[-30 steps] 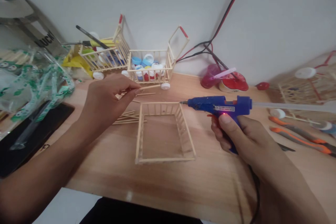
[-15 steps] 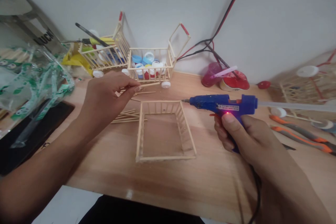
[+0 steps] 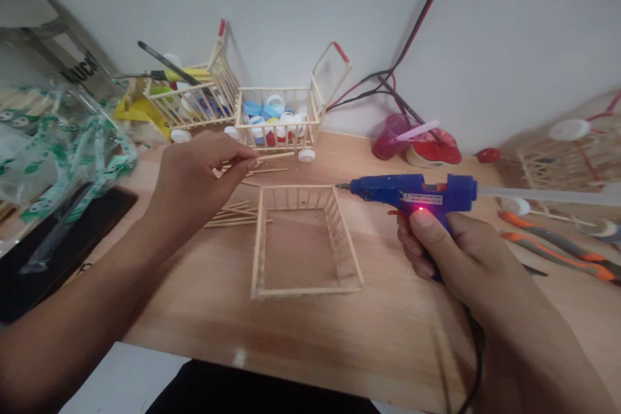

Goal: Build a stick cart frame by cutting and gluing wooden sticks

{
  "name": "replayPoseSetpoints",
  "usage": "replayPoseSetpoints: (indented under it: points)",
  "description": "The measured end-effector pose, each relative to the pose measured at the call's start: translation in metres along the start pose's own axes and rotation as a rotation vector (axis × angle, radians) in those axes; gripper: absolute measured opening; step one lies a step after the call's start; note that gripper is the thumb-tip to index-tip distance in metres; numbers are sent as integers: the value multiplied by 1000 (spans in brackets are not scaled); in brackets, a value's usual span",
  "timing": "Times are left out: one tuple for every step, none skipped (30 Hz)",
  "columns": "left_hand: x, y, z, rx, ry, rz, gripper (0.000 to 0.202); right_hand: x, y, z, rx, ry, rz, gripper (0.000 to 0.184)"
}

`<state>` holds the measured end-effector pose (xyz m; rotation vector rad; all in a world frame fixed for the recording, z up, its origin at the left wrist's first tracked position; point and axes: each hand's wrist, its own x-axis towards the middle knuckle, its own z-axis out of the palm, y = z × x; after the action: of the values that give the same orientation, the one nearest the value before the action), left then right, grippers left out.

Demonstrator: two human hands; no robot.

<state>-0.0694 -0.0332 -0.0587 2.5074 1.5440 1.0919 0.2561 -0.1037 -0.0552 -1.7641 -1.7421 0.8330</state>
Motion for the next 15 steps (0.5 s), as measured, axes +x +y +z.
replayPoseSetpoints:
  points:
    - [0, 0, 0, 1, -1, 0, 14, 0, 1, -1, -3, -32, -20, 57]
    - [0, 0, 0, 1, -2, -1, 14, 0, 2, -2, 1, -60, -33, 56]
    - [0, 0, 0, 1, -4, -5, 13, 1, 3, -2, 8, -57, -35, 55]
    - [0, 0, 0, 1, -8, -9, 13, 1, 3, -3, 11, -51, -33, 55]
    - [0, 0, 0, 0, -13, -15, 13, 1, 3, -3, 14, -40, -33, 55]
    - [0, 0, 0, -1, -16, -18, 13, 1, 2, -3, 19, -29, -33, 54]
    - [0, 0, 0, -2, -19, -21, 13, 0, 1, -3, 32, -22, -29, 54]
    - [0, 0, 0, -2, -20, -22, 13, -1, -1, -2, 50, -18, -20, 54]
    - [0, 0, 1, -3, -19, -21, 13, -2, -4, 0, 74, -10, -7, 54]
    - [0, -1, 1, -3, -16, -20, 13, -3, -7, 1, 101, 1, 9, 53]
    - [0, -1, 1, -1, -11, -17, 13, -4, -11, 4, 131, 13, 23, 52]
    - [0, -1, 1, 0, -7, -15, 13, -4, -15, 6, 164, 22, 34, 50]
    - [0, -2, 1, 2, -5, -14, 13, -4, -18, 8, 198, 44, 39, 48]
    - [0, -2, 1, 4, -4, -12, 13, -4, -22, 9, 234, 69, 40, 46]
    - [0, -2, 1, 6, -6, -13, 13, -4, -24, 11, 268, 76, 37, 44]
